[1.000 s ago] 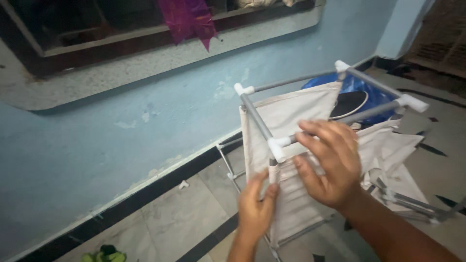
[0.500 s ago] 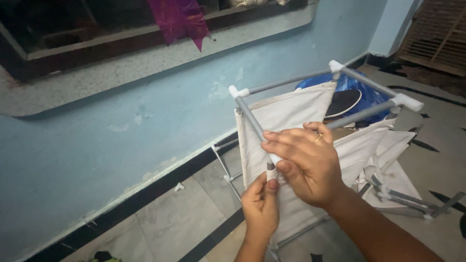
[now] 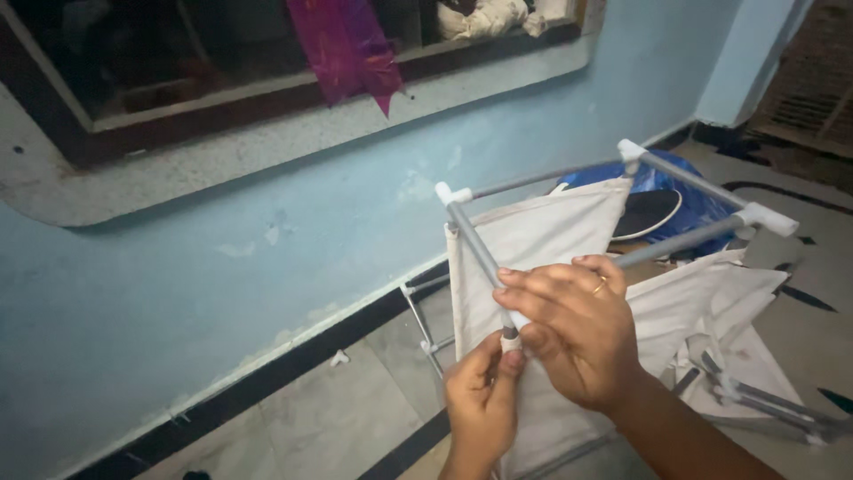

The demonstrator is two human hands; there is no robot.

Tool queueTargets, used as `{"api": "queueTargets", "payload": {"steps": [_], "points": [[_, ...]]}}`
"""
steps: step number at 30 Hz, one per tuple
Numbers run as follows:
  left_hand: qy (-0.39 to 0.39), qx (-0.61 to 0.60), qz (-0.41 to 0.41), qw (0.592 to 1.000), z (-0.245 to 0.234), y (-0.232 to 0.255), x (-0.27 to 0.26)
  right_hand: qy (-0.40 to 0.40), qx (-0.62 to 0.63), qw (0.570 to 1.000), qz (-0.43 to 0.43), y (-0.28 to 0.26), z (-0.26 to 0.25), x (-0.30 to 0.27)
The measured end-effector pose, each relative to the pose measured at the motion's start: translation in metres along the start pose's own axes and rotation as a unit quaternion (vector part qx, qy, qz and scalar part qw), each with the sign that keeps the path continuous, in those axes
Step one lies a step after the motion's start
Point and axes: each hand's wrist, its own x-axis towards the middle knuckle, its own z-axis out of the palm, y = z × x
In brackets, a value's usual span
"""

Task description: The person is assembling a shoe rack on a tiled floor by connecting metal tubes into plastic joints and sliding white fabric sheets onto the parallel tubes to form multiple shelves.

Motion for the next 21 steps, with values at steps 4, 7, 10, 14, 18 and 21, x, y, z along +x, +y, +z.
{"api": "queueTargets", "payload": {"steps": [4, 7, 10, 14, 18, 21], "points": [[-0.062, 0.171, 0.076, 0.980, -0.013, 0.030, 0.009, -0.012, 0.012, 1.000, 0.005, 0.002, 0.001, -0.001], [-0.057, 0.202, 0.082, 0.974, -0.008, 0.036, 0.007, -0.011, 0.015, 1.000, 0.005, 0.001, 0.001, 0.000], [-0.034, 0.231, 0.064, 0.970, -0.003, 0.036, 0.003, -0.007, 0.020, 1.000, 0.007, -0.003, 0.001, 0.000], [0.001, 0.219, 0.035, 0.975, 0.005, 0.030, 0.002, -0.003, 0.024, 1.000, 0.001, -0.006, -0.001, 0.001], [0.026, 0.172, -0.058, 0.983, 0.006, 0.003, 0.002, -0.006, 0.026, 1.000, 0.008, -0.007, 0.000, 0.000], [0.021, 0.027, -0.005, 0.999, 0.002, -0.019, 0.005, -0.008, 0.027, 1.000, 0.012, -0.005, 0.000, 0.000]]}}
